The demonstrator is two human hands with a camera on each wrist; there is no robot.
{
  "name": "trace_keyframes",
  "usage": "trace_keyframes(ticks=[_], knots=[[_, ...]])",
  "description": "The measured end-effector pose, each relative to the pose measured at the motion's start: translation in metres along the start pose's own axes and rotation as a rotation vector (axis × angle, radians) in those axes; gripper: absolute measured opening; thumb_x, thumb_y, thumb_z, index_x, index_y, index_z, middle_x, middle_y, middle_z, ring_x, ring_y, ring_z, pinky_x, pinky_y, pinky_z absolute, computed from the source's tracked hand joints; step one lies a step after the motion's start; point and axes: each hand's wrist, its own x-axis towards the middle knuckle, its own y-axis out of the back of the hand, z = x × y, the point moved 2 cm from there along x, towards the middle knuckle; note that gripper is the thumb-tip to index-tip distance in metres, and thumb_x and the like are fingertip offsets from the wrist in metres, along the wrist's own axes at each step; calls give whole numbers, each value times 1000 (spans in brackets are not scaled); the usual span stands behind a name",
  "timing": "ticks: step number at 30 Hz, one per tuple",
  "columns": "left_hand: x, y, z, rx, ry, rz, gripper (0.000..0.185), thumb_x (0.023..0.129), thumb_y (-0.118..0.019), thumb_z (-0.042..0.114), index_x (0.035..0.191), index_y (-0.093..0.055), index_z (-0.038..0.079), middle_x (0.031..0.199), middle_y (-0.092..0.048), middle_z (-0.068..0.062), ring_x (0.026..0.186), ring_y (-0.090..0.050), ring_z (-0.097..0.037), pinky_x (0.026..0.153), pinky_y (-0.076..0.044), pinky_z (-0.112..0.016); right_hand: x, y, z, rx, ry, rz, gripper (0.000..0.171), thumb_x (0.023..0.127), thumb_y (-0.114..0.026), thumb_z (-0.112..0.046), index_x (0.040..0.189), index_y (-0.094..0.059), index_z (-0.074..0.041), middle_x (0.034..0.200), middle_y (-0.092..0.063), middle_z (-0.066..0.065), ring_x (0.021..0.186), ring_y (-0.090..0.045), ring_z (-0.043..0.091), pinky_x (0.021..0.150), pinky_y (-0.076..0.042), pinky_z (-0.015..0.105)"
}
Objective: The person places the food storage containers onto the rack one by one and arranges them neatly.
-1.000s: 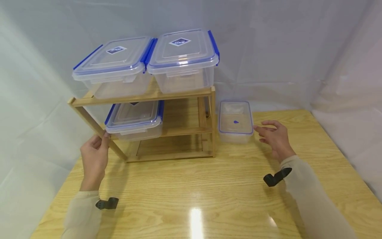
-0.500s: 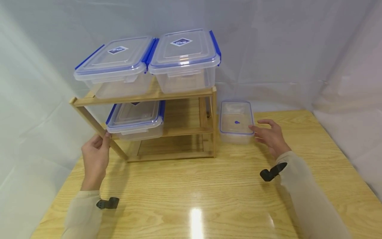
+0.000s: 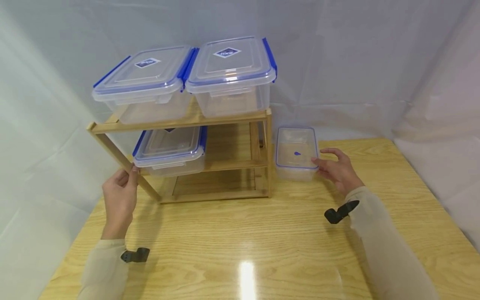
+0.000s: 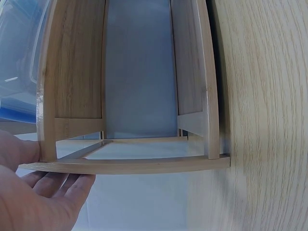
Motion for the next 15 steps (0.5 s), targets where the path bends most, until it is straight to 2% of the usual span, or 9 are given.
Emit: trace_keyframes(ticks=[10,15], knots=[[-1,-1,0,-8,-1,-2,43,96,-52,40,121,-64,7,117,-66,-9,109,-61,-20,94,-50,-34,4,1,1,-14,-54,-15,64,88,-68,-14,141,-31,-14,100,-66,0,84,-64,14,85,-54,30],[-1,0,1,-18,-13,-7,44,96,-52,40,122,-63,7,118,-65,-10,110,-61,-21,93,-50,-33,5,2,4,27,-68,-42,57,90,-66,-11,137,-34,-17,101,-64,1,83,-63,14,81,-55,30]])
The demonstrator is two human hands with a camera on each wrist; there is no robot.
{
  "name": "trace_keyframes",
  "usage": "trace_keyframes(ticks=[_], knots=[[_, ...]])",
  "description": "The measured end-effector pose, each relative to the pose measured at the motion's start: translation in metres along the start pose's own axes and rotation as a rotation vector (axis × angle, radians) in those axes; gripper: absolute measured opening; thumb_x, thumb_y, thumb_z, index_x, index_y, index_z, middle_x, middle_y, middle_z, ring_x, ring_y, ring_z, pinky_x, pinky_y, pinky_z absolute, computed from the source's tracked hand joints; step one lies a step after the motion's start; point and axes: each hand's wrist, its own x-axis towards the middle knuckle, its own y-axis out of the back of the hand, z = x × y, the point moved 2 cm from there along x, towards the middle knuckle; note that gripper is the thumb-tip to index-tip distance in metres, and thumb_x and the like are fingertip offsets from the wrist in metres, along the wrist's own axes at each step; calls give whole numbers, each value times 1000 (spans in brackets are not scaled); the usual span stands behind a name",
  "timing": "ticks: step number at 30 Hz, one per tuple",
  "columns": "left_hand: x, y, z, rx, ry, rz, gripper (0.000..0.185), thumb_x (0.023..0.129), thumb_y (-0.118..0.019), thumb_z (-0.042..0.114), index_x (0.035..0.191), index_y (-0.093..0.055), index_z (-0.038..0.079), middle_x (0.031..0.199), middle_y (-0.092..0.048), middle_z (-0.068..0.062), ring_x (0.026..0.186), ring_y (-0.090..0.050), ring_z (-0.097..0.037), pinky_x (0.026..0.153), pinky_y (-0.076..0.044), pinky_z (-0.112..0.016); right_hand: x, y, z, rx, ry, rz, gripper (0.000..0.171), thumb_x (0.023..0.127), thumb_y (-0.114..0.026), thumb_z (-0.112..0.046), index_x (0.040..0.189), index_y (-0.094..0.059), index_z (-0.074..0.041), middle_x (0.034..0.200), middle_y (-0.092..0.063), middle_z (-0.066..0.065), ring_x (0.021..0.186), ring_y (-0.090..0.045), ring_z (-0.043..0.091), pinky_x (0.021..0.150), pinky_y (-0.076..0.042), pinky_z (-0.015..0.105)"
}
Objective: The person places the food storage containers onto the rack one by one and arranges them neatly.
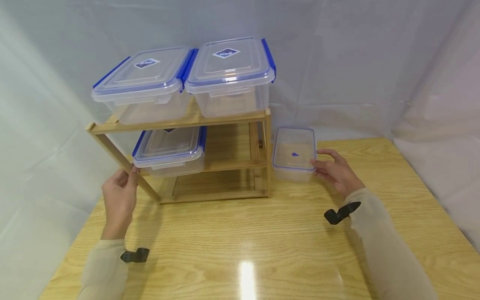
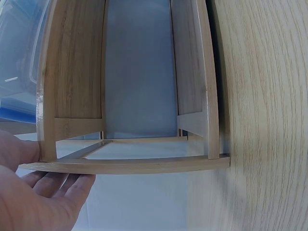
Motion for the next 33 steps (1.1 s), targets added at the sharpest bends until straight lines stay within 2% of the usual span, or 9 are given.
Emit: trace_keyframes(ticks=[7,13,20,24,31,33], knots=[[-1,1,0,-7,-9,-2,43,97,-51,39,121,-64,7,117,-65,-9,110,-61,-20,93,-50,-33,-1,0,3,76,24,-63,56,93,-60,-8,140,-29,-18,102,-64,6,79,-63,17,74,-56,29],[-1,1,0,-4,-4,-2,42,97,-51,39,121,-64,6,117,-65,-10,109,-61,-20,93,-50,-33,-6,-2,3,132,32,-99,52,94,-58,-7,138,-33,-20,93,-64,6,78,-63,18,70,-56,28],[1,0,-1,-14,-7,-1,41,96,-53,38,123,-63,8,118,-65,-10,109,-61,-21,93,-51,-33,-18,1,2,209,47,-95,61,93,-59,-2,143,-29,-20,103,-58,8,85,-62,17,83,-55,29],[1,-1,-2,-1,-10,3,42,97,-52,38,122,-63,7,118,-65,-10,109,-62,-21,92,-51,-32,-29,6,1,217,77,-103,61,93,-59,-1,143,-30,-19,100,-57,8,86,-61,18,84,-54,29],[2,-1,-2,-7,-17,9,41,97,-52,37,121,-63,6,118,-65,-11,109,-62,-21,92,-51,-31,-53,10,0,213,138,-134,54,95,-54,-1,142,-33,-18,114,-48,9,91,-61,16,86,-53,27],[2,-1,-2,-10,-11,9,42,97,-52,37,123,-63,6,118,-65,-11,110,-61,-22,92,-51,-31,-61,12,1,226,157,-152,53,96,-52,1,141,-33,-17,112,-50,10,90,-60,17,85,-54,28]])
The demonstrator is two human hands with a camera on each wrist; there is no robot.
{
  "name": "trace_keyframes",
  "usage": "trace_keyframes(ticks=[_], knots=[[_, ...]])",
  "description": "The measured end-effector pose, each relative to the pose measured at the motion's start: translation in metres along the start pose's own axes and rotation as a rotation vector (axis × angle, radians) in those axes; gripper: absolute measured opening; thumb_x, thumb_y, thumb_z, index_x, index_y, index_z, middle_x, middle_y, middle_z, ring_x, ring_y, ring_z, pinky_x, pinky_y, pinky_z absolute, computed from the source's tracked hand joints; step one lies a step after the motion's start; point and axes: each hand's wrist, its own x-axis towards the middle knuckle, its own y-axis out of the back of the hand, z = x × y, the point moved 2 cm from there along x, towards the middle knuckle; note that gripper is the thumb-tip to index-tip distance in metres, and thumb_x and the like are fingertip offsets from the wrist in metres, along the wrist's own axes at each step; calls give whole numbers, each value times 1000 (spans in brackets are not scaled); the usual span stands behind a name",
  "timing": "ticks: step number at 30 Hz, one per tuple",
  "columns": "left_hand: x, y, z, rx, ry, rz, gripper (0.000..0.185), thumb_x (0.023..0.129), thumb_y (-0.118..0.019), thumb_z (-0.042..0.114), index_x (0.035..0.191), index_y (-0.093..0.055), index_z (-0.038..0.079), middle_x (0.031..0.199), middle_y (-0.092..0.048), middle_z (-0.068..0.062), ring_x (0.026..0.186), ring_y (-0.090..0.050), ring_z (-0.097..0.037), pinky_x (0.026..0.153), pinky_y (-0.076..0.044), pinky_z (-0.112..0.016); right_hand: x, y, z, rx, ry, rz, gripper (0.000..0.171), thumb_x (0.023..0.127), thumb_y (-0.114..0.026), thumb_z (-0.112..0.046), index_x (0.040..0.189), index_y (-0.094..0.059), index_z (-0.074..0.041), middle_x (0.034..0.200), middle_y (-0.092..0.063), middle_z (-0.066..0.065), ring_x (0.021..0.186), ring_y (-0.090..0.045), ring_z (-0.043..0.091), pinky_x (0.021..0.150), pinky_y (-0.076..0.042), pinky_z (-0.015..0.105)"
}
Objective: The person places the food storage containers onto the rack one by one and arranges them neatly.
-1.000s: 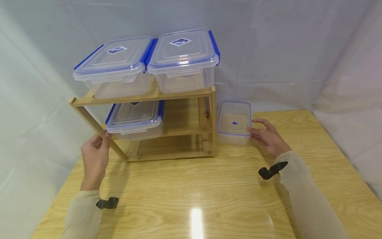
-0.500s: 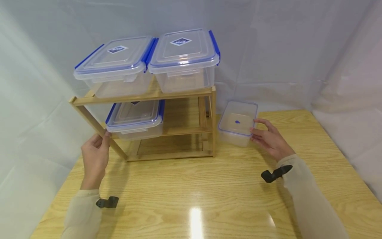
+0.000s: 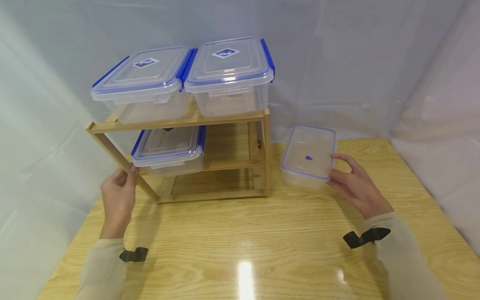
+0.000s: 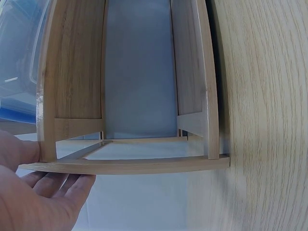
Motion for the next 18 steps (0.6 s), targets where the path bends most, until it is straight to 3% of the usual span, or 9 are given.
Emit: trace_keyframes(ticks=[4,11,18], knots=[[0,0,1,2,22,-1,42,97,-52,38,124,-62,8,119,-64,-10,110,-61,-21,92,-51,-31,-14,-1,-2,-59,21,14,51,97,-51,0,141,-34,-18,109,-53,8,88,-60,15,83,-55,27],[0,0,1,3,35,-8,42,96,-52,39,124,-62,8,119,-64,-10,110,-61,-21,93,-51,-31,-40,-7,0,-84,101,-39,48,98,-44,5,140,-32,-14,127,-32,13,99,-61,16,85,-54,29],[-1,1,0,2,22,-4,44,96,-52,40,124,-62,9,120,-64,-10,110,-61,-21,93,-50,-33,-65,-19,1,-111,126,-76,46,99,-39,5,140,-28,-13,114,-63,10,98,-64,18,83,-55,29]])
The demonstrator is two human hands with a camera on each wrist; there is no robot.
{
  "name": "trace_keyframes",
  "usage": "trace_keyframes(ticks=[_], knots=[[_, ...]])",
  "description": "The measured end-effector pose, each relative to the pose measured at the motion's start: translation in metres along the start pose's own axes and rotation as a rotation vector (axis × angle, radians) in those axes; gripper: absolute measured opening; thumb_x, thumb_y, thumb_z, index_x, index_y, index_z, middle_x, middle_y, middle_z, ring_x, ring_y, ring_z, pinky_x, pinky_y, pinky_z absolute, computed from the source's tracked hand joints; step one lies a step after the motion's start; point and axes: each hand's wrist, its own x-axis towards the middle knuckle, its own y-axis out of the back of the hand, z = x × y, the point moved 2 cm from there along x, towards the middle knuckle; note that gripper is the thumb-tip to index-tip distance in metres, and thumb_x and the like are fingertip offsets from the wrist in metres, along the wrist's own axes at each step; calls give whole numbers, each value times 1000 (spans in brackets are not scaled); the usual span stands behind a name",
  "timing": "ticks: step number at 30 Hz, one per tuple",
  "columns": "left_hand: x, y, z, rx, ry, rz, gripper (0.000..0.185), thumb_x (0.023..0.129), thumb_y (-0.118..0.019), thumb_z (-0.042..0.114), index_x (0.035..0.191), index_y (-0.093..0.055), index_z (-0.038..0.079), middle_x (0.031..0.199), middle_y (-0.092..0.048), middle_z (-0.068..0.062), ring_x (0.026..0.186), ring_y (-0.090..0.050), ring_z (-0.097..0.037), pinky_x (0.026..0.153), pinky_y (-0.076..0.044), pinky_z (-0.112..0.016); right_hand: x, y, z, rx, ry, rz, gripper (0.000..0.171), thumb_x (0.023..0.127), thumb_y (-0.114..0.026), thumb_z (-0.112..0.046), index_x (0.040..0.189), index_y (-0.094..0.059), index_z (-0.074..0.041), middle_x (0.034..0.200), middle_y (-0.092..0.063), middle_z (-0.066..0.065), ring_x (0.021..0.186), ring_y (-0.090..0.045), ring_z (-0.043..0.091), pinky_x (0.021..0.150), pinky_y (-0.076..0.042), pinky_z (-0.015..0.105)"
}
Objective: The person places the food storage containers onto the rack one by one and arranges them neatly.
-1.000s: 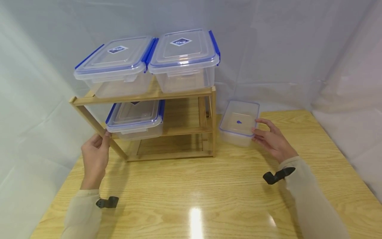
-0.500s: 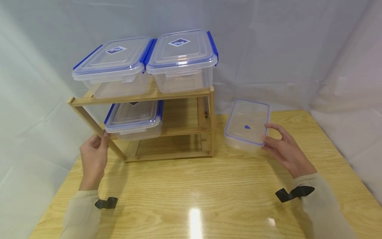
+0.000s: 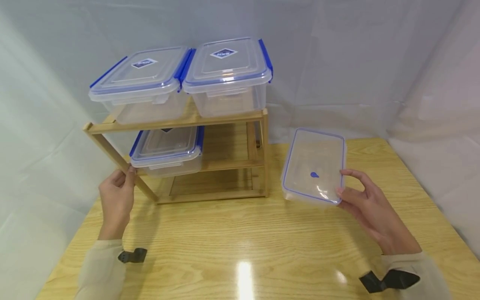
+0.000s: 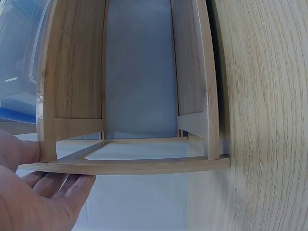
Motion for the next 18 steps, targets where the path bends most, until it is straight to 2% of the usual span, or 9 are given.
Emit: trace_keyframes(ticks=[10,18], knots=[[0,1,2,-14,3,2,42,96,-53,37,124,-62,7,119,-64,-12,110,-61,-22,92,-51,-31,-29,-14,-5,-73,-45,-32,47,100,-36,5,142,-24,-14,119,-63,13,104,-63,21,86,-54,32],[-1,0,2,-10,-15,-4,42,97,-52,37,125,-61,7,119,-64,-11,109,-61,-21,91,-51,-28,-44,-20,-7,-21,-52,-129,47,100,-28,8,141,-25,-13,124,-61,15,103,-63,24,85,-54,35]])
